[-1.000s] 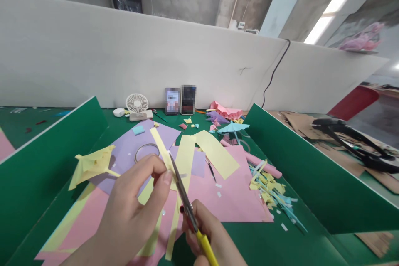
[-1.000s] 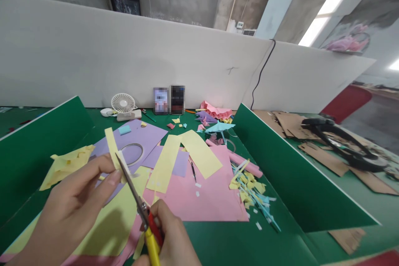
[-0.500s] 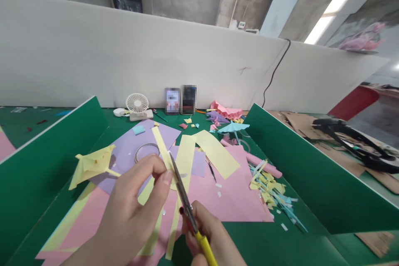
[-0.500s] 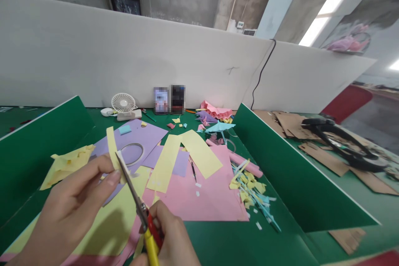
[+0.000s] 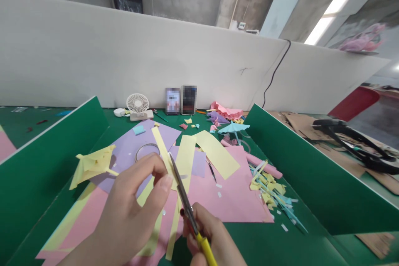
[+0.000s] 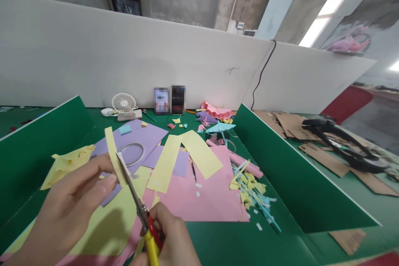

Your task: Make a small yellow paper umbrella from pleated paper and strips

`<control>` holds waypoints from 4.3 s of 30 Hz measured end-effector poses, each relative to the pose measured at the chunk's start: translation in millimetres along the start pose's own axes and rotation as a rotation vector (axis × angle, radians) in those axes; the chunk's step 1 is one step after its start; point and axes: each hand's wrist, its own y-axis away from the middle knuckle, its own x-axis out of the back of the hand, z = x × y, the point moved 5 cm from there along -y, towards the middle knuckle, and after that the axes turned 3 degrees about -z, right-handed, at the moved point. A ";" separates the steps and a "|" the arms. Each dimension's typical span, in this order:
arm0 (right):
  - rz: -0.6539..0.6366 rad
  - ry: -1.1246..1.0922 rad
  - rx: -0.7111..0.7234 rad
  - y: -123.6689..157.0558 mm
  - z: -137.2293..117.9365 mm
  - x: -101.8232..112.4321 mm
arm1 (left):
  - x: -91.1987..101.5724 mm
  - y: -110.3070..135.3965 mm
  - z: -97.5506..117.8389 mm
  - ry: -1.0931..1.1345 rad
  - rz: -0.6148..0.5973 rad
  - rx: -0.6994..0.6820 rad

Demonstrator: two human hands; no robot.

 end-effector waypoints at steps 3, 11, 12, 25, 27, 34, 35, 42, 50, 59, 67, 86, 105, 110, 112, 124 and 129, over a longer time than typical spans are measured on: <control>0.007 0.059 -0.017 -0.1 -0.2 0.8 | 5.2 -2.5 0.6 -0.021 0.023 -0.014; 0.009 0.122 -0.094 -3.6 -8.2 2.3 | 10.4 -4.4 2.1 -0.008 0.092 0.014; 0.016 0.116 -0.103 -3.3 -8.5 2.6 | 10.6 -4.2 2.8 -0.015 0.097 0.011; -0.002 0.073 -0.090 -2.4 -7.2 4.7 | 13.2 -1.1 4.0 -0.070 0.146 -0.009; 0.003 0.059 -0.107 -2.4 -7.0 4.7 | 13.6 -0.7 3.8 -0.074 0.147 -0.007; 0.010 0.036 -0.132 -2.8 -9.7 4.0 | 14.9 -2.1 7.3 -0.064 0.165 -0.020; 0.017 0.036 -0.127 -3.0 -10.8 4.2 | 14.8 -2.3 7.1 -0.069 0.163 -0.015; 0.095 0.044 -0.086 -1.7 -13.3 6.9 | 15.2 -0.2 0.6 0.013 0.096 0.007; 0.028 0.025 -0.102 -2.1 -13.7 5.2 | 17.5 2.7 6.9 -0.116 0.191 -0.029; 0.082 -0.005 -0.149 -1.4 -13.9 7.1 | 21.6 5.0 10.7 -0.196 0.228 -0.092; 0.122 -0.081 -0.094 -1.9 -6.9 8.0 | 20.8 3.8 12.3 -0.186 0.239 -0.075; -0.077 0.061 0.022 -1.9 -3.7 6.2 | 22.8 5.2 8.2 -0.125 0.213 -0.019; 0.027 -0.053 0.099 2.9 4.7 13.9 | 3.4 2.5 2.0 0.146 -0.040 0.184; -0.008 -0.065 0.017 4.8 13.8 13.6 | 3.3 3.7 -0.3 0.239 -0.038 0.278; -0.006 -0.062 0.009 5.3 9.9 13.8 | 3.4 4.6 -0.6 0.259 -0.035 0.299; -0.083 -0.032 -0.023 6.8 -4.3 13.3 | 4.7 5.1 1.4 0.259 -0.070 0.313; -0.086 -0.030 -0.028 5.7 -2.9 14.4 | 5.0 4.9 0.0 0.253 -0.074 0.299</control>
